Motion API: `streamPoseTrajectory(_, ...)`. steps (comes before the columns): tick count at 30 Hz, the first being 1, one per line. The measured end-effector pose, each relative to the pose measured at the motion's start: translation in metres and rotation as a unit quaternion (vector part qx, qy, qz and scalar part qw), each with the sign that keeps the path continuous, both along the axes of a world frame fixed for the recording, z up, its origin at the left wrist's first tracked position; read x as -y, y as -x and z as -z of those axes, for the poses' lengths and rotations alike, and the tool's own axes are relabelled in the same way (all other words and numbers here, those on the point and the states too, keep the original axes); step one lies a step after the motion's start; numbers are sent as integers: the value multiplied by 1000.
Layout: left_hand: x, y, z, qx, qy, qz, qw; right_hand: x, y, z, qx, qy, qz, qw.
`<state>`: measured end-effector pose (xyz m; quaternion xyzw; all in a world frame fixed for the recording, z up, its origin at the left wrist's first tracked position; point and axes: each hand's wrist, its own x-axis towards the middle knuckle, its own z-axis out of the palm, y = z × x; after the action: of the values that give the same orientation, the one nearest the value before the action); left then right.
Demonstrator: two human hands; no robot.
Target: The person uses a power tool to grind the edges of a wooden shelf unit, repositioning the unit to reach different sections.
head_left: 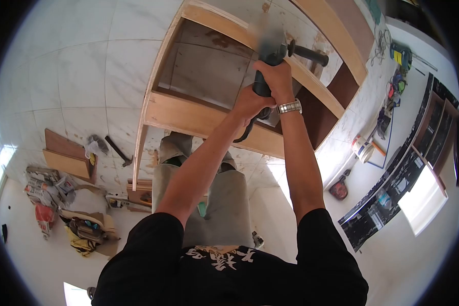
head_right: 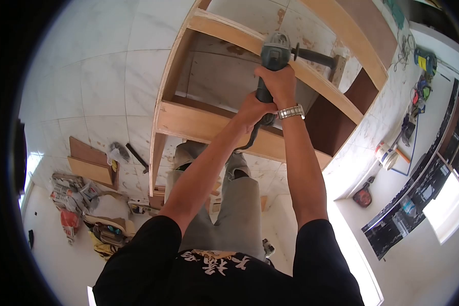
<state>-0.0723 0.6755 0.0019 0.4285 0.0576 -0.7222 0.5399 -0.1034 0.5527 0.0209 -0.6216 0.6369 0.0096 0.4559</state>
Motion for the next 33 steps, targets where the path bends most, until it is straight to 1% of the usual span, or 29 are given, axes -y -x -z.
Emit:
streamPoseTrajectory(3, -1, -7, -4, 30, -22, -69, 997, 1, -18, 0, -16, 14, -94, 995)
streamPoseTrajectory(6, -6, -12, -3, 31, -44, -35, 998, -4, -21, 1, -32, 19, -78, 996)
streamPoseTrajectory(9, -7, 1, 8, 26, 2, 38, 999, -6, 5, -2, -13, 4, 26, 1000)
streamPoseTrajectory(10, -5, 3, 6, 26, 3, 34, 999, -7, 10, -4, -12, 0, 43, 999)
streamPoseTrajectory(13, -5, 3, 3, 36, 0, 15, 999, -6, 12, 5, 4, 2, 18, 1000)
streamPoseTrajectory(15, -11, -14, 2, 51, -18, -4, 999, -8, -11, 14, 28, 14, -36, 999)
streamPoseTrajectory(16, -14, -20, 6, 52, -32, -38, 997, -10, -26, 17, 39, 18, -58, 997)
streamPoseTrajectory(17, -17, -28, 12, 54, -43, -70, 995, -13, -45, 10, 21, 29, -94, 995)
streamPoseTrajectory(18, -21, -39, 14, 51, -53, -72, 995, -16, -63, 5, 3, 40, -129, 991)
streamPoseTrajectory(20, -23, -58, 11, 44, -70, -76, 994, -20, -78, 19, 27, 64, -130, 989)
streamPoseTrajectory(24, -19, -51, 4, 30, -51, -59, 996, -16, -61, 18, 23, 29, -76, 996)
streamPoseTrajectory(26, -11, -22, 6, 28, -50, -37, 998, -9, -32, -2, 7, 8, -41, 999)
streamPoseTrajectory(28, -4, 2, 3, -1, -23, -12, 1000, -2, 1, 4, -28, 11, 3, 1000)
streamPoseTrajectory(30, 0, 9, -2, -18, -10, 4, 1000, 3, 17, -1, -28, 5, 9, 1000)
streamPoseTrajectory(32, 1, 12, -6, -26, -14, 20, 999, -1, 14, -14, -20, 1, 8, 1000)
streamPoseTrajectory(33, 0, 11, -4, 0, -15, 6, 1000, -3, 11, -7, -11, 12, -14, 1000)
